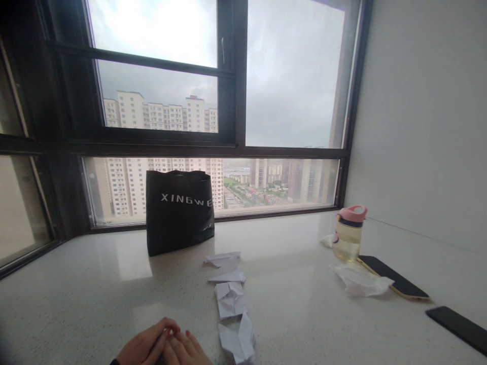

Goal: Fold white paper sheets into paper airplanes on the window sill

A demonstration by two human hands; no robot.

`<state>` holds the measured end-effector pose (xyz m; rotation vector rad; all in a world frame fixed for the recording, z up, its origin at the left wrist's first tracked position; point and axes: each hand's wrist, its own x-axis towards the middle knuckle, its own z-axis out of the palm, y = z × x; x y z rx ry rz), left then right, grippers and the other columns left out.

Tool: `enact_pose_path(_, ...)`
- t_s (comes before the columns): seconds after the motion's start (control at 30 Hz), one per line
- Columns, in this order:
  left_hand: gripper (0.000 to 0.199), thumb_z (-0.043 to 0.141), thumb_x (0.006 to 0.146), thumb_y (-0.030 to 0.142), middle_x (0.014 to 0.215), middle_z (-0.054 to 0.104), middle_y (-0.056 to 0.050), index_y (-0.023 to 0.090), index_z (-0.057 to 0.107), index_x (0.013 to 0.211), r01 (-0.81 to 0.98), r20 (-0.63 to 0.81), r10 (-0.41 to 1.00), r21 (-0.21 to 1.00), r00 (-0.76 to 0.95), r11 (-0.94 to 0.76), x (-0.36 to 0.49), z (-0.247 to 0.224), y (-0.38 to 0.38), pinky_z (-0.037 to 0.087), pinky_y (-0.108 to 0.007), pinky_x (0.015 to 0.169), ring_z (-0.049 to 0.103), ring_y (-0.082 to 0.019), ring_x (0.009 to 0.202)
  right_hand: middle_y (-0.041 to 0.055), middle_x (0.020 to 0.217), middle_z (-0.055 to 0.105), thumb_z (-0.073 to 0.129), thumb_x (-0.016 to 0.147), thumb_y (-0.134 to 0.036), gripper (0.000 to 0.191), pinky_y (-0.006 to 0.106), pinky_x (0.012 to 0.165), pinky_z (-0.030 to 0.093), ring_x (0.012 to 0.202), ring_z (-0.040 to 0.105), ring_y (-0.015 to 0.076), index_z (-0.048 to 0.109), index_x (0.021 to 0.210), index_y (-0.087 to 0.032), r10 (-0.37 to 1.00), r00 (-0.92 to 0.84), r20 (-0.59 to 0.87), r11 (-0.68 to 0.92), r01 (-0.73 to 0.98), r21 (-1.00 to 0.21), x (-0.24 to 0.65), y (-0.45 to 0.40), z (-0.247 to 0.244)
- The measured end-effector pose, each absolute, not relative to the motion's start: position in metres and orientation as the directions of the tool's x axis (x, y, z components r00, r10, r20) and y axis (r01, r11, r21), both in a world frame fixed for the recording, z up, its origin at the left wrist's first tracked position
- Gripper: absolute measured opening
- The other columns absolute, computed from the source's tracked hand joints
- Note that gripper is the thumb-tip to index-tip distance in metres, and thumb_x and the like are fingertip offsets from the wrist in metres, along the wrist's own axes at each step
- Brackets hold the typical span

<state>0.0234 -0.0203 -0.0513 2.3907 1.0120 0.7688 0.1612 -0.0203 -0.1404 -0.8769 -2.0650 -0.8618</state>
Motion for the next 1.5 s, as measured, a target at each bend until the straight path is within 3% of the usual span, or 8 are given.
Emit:
enact_pose_path(0.4,0.024,0.024,0.08,0.028,0.076,0.062,0.0,0.023,0.048,0.082,0.511,0.332,0.736,0.552,0.59,-0.659,0.023,-0.054,-0.018,0.043,-0.018,0.064,0.059,-0.013,0.069,0.0009,0.073,0.068,0.012,0.089,-0.022,0.041,0.021,0.057,0.048,0.067,0.062,0.0127,0.052,0.094,-0.015,0.153,-0.351,0.924,0.554,0.805,0.214,0.156,-0.028,-0.117)
enact_pose_path(0.73,0.025,0.023,0.08,0.029,0.076,0.062,0.0,0.023,0.047,0.083,0.509,0.318,0.735,0.558,0.599,-0.656,0.022,-0.053,-0.02,0.042,-0.019,0.065,0.058,-0.013,0.069,0.0034,0.08,0.067,0.023,0.088,-0.026,0.03,0.021,0.062,0.048,0.074,0.061,0.014,0.047,0.101,-0.014,0.257,-0.462,0.849,0.54,0.797,0.271,0.16,-0.022,-0.136)
enact_pose_path(1.5,0.025,0.024,0.08,0.027,0.076,0.062,0.0,0.022,0.048,0.082,0.509,0.325,0.738,0.559,0.592,-0.655,0.023,-0.053,-0.019,0.042,-0.019,0.065,0.059,-0.013,0.069,0.0026,0.076,0.068,0.019,0.088,-0.024,0.033,0.022,0.059,0.048,0.07,0.062,0.0141,0.049,0.098,-0.014,0.216,-0.416,0.883,0.547,0.801,0.244,0.158,-0.023,-0.132)
